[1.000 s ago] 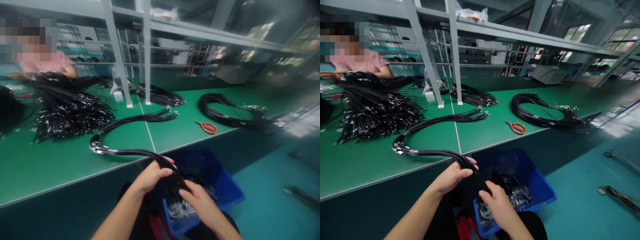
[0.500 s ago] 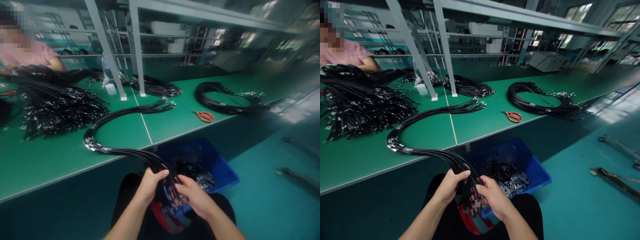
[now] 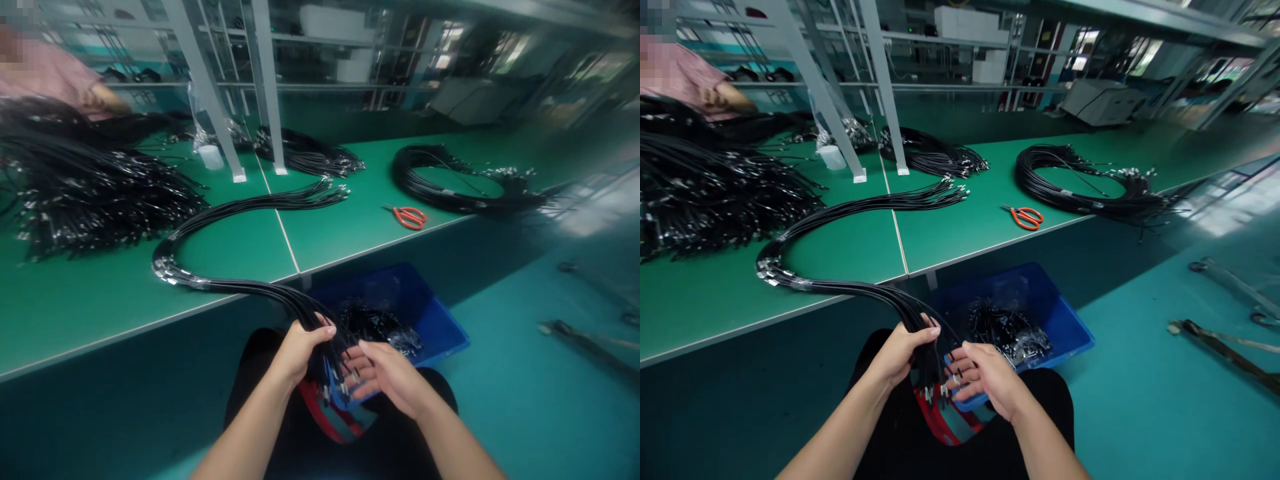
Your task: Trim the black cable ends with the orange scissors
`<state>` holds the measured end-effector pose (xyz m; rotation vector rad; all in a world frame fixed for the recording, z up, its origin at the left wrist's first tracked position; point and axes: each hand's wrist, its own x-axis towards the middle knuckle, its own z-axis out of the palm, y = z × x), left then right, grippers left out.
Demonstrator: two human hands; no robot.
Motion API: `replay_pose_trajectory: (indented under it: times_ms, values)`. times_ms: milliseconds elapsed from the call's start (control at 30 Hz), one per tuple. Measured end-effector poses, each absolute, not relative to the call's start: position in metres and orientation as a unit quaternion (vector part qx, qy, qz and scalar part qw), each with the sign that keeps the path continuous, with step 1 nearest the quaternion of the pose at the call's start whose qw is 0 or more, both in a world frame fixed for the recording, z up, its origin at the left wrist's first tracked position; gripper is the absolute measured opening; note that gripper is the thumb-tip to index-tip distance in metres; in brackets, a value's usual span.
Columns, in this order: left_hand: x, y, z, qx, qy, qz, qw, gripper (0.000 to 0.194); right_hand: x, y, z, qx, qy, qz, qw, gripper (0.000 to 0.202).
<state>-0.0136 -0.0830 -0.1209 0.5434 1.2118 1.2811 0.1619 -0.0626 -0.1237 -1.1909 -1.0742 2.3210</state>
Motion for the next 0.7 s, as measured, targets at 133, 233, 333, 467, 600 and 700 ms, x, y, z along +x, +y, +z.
replay_pose_trajectory:
  times_ms: [133,233,333,467,600,700]
  values:
    - [-0.011,-0.08,-0.125,0.219,0.519,0.566,0.602,0.006,0.172,-0.06,-0.123,-0.429,-0.373,0.805,0.171,0.043]
    - [-0.007,-0.078,-0.125,0.205,0.515,0.574,0.603,0.005,0.175,-0.062,-0.124,-0.42,-0.391,0.8,0.175,0.04]
    - [-0.006,-0.077,-0.122,0.2,0.502,0.569,0.619,0.02,0.171,-0.066,-0.131,-0.411,-0.423,0.785,0.188,0.028]
    - [-0.008,-0.075,-0.119,0.201,0.5,0.557,0.632,0.021,0.164,-0.073,-0.141,-0.401,-0.444,0.779,0.187,0.032]
    - [-0.01,-0.069,-0.125,0.191,0.535,0.573,0.591,0.015,0.183,-0.078,-0.135,-0.392,-0.448,0.784,0.173,0.033]
    - [-0.01,-0.063,-0.13,0.184,0.558,0.589,0.555,0.015,0.202,-0.082,-0.124,-0.397,-0.44,0.789,0.163,0.03]
